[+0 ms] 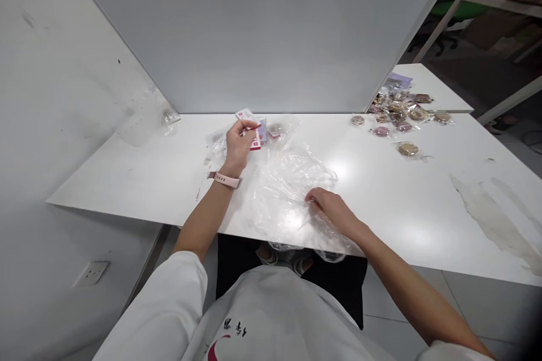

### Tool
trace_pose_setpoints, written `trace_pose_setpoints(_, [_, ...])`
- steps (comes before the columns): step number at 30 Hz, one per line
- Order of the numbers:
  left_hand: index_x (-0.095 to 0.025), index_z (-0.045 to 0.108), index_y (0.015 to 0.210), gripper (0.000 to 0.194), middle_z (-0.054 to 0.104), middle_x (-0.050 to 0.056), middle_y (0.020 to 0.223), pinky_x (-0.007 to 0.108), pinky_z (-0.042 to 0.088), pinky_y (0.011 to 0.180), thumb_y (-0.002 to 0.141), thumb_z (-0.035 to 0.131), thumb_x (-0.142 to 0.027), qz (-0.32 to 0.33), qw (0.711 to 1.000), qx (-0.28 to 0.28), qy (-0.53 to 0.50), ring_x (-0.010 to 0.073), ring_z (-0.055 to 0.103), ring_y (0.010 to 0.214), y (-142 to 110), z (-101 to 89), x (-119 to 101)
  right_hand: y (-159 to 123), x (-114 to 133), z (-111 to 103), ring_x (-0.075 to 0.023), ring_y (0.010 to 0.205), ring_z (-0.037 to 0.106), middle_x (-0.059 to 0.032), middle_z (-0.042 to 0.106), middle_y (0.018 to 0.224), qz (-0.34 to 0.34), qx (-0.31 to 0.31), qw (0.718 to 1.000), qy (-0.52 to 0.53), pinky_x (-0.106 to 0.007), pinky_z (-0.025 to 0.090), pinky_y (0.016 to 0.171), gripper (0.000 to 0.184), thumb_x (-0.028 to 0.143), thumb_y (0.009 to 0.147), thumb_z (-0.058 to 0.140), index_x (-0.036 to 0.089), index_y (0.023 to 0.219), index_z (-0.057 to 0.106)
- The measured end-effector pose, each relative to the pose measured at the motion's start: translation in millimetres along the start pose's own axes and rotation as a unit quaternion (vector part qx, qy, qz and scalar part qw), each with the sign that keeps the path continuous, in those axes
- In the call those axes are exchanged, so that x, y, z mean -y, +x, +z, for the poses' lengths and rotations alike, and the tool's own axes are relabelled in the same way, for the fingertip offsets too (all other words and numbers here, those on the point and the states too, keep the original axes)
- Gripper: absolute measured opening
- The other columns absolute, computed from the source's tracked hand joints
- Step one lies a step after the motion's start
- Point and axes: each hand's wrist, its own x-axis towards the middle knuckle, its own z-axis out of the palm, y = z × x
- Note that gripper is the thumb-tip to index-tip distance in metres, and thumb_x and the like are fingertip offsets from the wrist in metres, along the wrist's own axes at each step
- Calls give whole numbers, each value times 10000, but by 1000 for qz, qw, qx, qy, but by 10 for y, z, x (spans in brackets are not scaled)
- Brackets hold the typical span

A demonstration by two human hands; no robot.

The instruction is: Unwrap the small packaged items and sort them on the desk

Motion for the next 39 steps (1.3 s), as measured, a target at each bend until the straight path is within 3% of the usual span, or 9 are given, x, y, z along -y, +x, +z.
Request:
trace_pose_setpoints(5, [-150,667,826,184,660,18,815,216,517,550,749,534,-48,11,979,187,86,108,634,630,-348,736,175,66,417,48,-250,1007,671,-168,534,1380,-138,20,990,-4,-413,544,851,429,236,976,462,210,1402,510])
trace_pose_setpoints(8, [-149,682,805,205,672,14,802,242,520,618,741,529,-29,-23,933,297,204,115,618,652,-593,1030,454,-187,334,-99,-263,1153,637,-97,578,1392,-155,-21,987,38,-427,543,925,351,315,999,463,284,1323,595])
trace_pose_setpoints(14, [-165,702,1016,285,655,97,1161,352,539,874,841,498,-68,99,809,451,364,202,648,985,-900,1191,726,-365,-468,-463,-216,795,689,-75,715,1082,116,-297,944,85,-378,574,701,350,495,939,518,252,1112,701])
trace_pose_setpoints(19, [-226,389,1492,599,235,160,1628,559,365,1139,912,530,-183,188,745,453,451,346,243,1501,-1031,911,490,-133,-744,-463,-323,1148,620,-112,584,1382,152,-203,967,-38,-464,552,842,527,578,920,510,309,1367,591])
trace_pose_setpoints(23, [-271,351,1515,708,97,130,1679,696,49,1193,901,624,-496,174,706,458,512,383,-9,1546,-1170,230,309,-147,-836,-421,-367,1278,503,-108,526,1457,87,-115,982,-126,-480,517,904,541,531,876,601,318,1374,589])
trace_pose_setpoints(25, [-290,370,1504,706,114,125,1678,734,39,1165,892,629,-529,132,697,456,538,398,0,1544,-1242,-131,333,-196,-920,-430,-331,1176,559,-107,599,1347,93,-131,977,-141,-445,516,871,441,432,901,561,304,1318,626])
trace_pose_setpoints(28, [-267,502,1392,478,275,116,1635,692,115,1183,941,580,-405,116,716,424,542,371,145,1533,-1327,-473,488,-242,-977,-466,-301,1026,597,-123,666,1111,134,-175,964,-150,-423,504,820,354,317,899,503,247,1203,670])
trace_pose_setpoints(32, [-209,639,1019,162,600,112,1339,533,347,1135,931,503,-194,185,787,326,489,291,482,1326,-1392,-512,706,-248,-762,-476,-264,899,611,-116,670,1032,147,-193,970,-32,-389,514,740,379,368,894,535,195,1224,603])
trace_pose_setpoints(39, [-202,608,1182,453,608,119,1206,366,529,829,839,373,-22,217,862,206,409,226,615,1004,-1430,-417,816,-221,-321,-94,-369,1250,444,-147,474,1449,-27,-128,985,-110,-566,427,980,475,457,967,491,296,1412,522])
